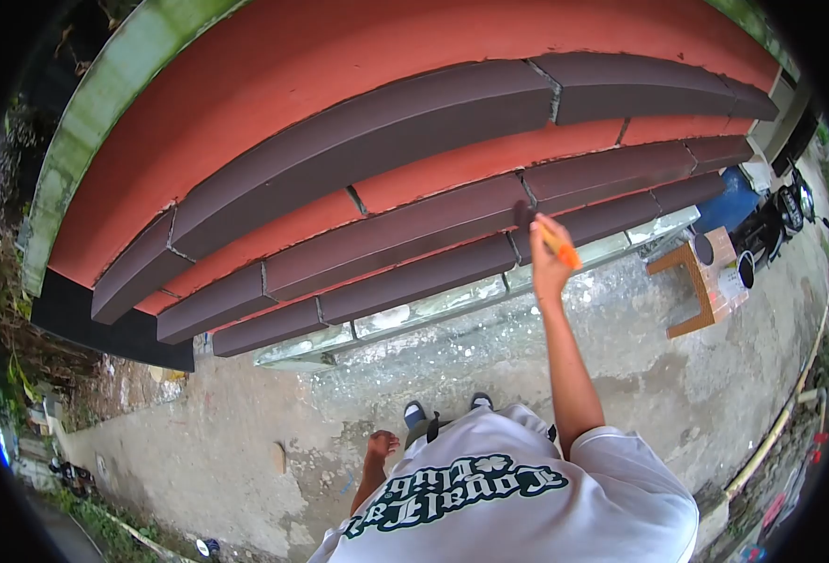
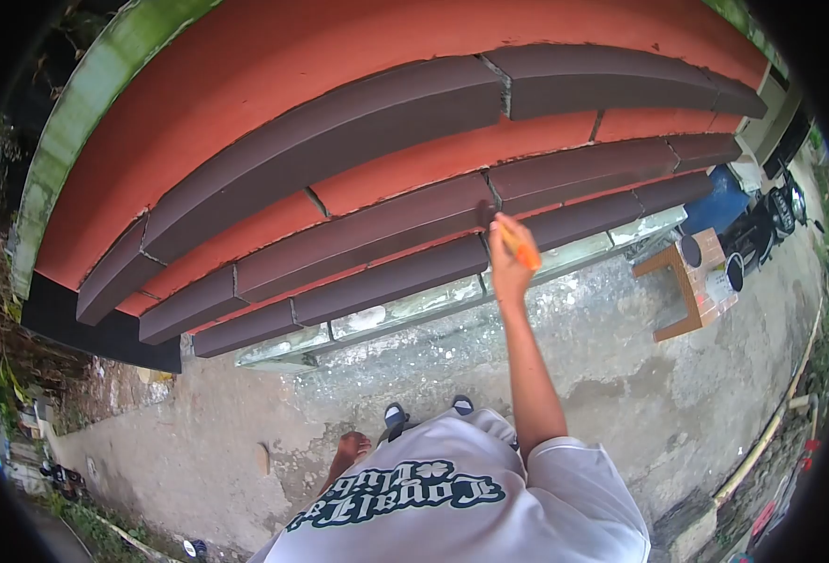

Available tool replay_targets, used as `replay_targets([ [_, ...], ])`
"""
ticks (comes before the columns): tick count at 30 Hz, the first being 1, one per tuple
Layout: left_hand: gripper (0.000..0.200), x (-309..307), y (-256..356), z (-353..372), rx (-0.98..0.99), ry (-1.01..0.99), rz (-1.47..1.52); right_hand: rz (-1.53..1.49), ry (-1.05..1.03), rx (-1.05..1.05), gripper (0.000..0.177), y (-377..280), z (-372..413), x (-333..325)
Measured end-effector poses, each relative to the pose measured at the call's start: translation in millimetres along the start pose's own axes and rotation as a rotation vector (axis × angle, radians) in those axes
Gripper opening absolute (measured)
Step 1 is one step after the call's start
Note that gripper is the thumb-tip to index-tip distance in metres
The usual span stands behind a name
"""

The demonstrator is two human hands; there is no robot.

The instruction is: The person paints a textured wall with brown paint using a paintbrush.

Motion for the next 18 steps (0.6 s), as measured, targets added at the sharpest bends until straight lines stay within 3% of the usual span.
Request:
replay_targets([
  [3,0.025,-1,22,11,0.028,0.016,-0.034,-0.003,0.019,-0.032,0.009,1,28,27],
  [10,0.020,-27,41,31,0.007,0.087,-0.107,-0.199,-0.284,-0.294,0.016,-33,90,88],
  [13,0.021,-39,37,43,-0.011,0.123,-0.127,-0.110,-0.346,-0.388,0.015,-22,89,87],
  [18,0.023,-49,26,53,-0.019,0.135,-0.099,0.081,-0.116,-0.210,0.007,35,52,26],
])
Point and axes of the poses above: each hand's wrist, its own z-axis away from the middle knuckle, its own x-axis out of the palm, y = z × x, the point moved 3 cm from there along -z, towards the middle knuckle, and after that the axes turned 8 degrees about -y, right-handed, at the moved point
